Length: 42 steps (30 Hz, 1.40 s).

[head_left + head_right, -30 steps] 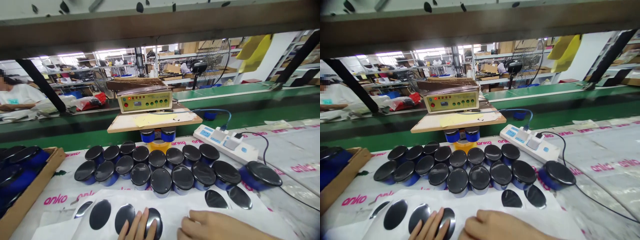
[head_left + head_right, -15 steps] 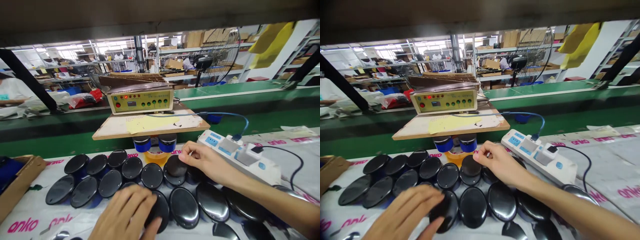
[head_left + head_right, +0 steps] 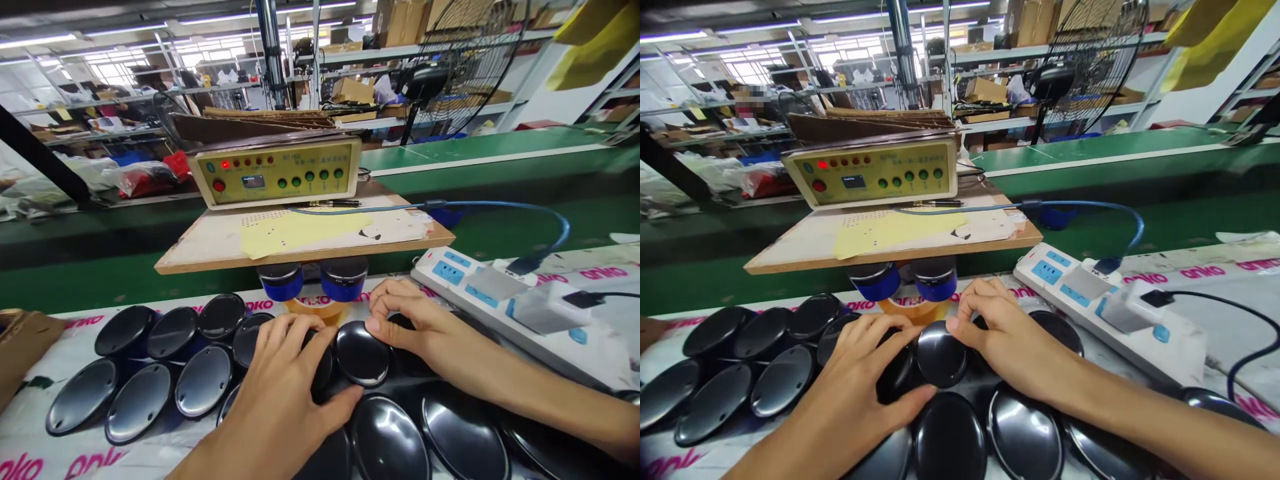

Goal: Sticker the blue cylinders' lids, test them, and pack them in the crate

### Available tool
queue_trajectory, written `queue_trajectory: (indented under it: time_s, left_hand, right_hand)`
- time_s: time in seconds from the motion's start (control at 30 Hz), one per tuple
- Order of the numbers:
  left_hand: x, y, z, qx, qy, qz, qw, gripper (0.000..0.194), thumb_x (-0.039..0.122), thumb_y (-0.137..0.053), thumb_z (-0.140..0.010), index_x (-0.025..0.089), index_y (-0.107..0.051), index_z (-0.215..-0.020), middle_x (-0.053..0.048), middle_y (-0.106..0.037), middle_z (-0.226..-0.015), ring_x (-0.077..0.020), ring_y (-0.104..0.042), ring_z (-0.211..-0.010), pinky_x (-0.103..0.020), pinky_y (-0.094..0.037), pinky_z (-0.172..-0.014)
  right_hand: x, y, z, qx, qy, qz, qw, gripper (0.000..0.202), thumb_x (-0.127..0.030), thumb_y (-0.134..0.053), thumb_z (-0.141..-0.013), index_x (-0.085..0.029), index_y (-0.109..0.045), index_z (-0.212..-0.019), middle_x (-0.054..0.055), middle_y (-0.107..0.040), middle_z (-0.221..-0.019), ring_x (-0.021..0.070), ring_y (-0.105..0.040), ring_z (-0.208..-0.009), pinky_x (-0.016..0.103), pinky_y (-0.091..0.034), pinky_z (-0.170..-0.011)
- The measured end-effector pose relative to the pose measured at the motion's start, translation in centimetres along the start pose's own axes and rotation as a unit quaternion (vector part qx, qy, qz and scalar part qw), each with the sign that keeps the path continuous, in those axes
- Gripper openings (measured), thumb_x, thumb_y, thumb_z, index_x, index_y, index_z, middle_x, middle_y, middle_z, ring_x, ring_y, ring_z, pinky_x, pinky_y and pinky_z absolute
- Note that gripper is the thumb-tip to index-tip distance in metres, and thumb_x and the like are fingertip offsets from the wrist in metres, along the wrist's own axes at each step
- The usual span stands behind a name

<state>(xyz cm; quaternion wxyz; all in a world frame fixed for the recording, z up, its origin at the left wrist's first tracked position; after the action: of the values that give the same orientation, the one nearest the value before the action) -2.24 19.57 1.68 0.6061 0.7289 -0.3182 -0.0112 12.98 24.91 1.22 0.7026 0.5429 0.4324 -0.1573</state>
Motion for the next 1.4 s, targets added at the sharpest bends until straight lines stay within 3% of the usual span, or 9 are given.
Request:
queue_trajectory:
  time_s: [0.17, 0.63, 1.0, 1.4]
  left_hand:
    - [0.1, 0.0, 0.1, 0.008, -0.016, -0.011, 1.000, 0.044, 0.030, -0.068, -0.077, 0.028, -0.050, -0.116, 0.000, -0.054, -0.107, -0.0221, -0.047, -0.099, -0.040, -0.040, -0.085]
    - [0.2, 0.2, 0.3, 0.018, -0.040, -0.033, 0.998, 0.044, 0.033, -0.067, -0.078, 0.026, -0.049, -0.118, -0.001, -0.055, -0.107, -0.0224, -0.049, -0.100, -0.039, -0.041, -0.084]
    - [0.2, 0.4, 0.3, 0.022, -0.030, -0.037, 0.999, 0.037, 0.037, -0.066, -0.079, 0.025, -0.056, -0.113, -0.003, -0.057, -0.105, -0.0226, -0.051, -0.098, -0.039, -0.043, -0.084]
    - [0.3, 0.3, 0.1, 0.021, -0.040, -0.026, 0.999, 0.041, 0.031, -0.069, -0.077, 0.025, -0.052, -0.114, -0.001, -0.054, -0.106, -0.0221, -0.047, -0.100, -0.038, -0.041, -0.084]
  right_hand:
    - [0.1, -0.2, 0.1, -0.006, 0.013, 0.028, 0.999, 0.022, -0.032, -0.046, -0.090, -0.022, -0.051, -0.071, 0.002, -0.053, -0.088, 0.0217, -0.046, -0.096, 0.041, -0.036, -0.085]
    - [-0.5, -0.6, 1.0, 0.065, 0.064, 0.136, 0.987, 0.019, -0.027, -0.045, -0.092, -0.021, -0.047, -0.074, 0.005, -0.052, -0.086, 0.0219, -0.043, -0.086, 0.042, -0.039, -0.076]
    - [-0.7, -0.6, 1.0, 0.054, 0.074, 0.151, 0.984, 0.020, -0.025, -0.043, -0.091, -0.021, -0.042, -0.072, 0.004, -0.051, -0.082, 0.0207, -0.044, -0.081, 0.039, -0.038, -0.071]
    - [-0.4, -0.9, 1.3, 0.061, 0.076, 0.159, 0.982, 0.017, -0.022, -0.043, -0.092, -0.021, -0.042, -0.075, 0.002, -0.049, -0.081, 0.0195, -0.045, -0.078, 0.040, -0.036, -0.075]
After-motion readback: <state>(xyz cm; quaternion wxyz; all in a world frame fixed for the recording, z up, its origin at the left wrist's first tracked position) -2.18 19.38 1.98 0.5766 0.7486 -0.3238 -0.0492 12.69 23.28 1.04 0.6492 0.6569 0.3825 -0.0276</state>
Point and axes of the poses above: each hand's wrist, its own z-axis away from the middle knuckle, its own y-axis out of the back of the hand, x = y × z, the point moved 6 cm from there along -z, towards the middle knuckle
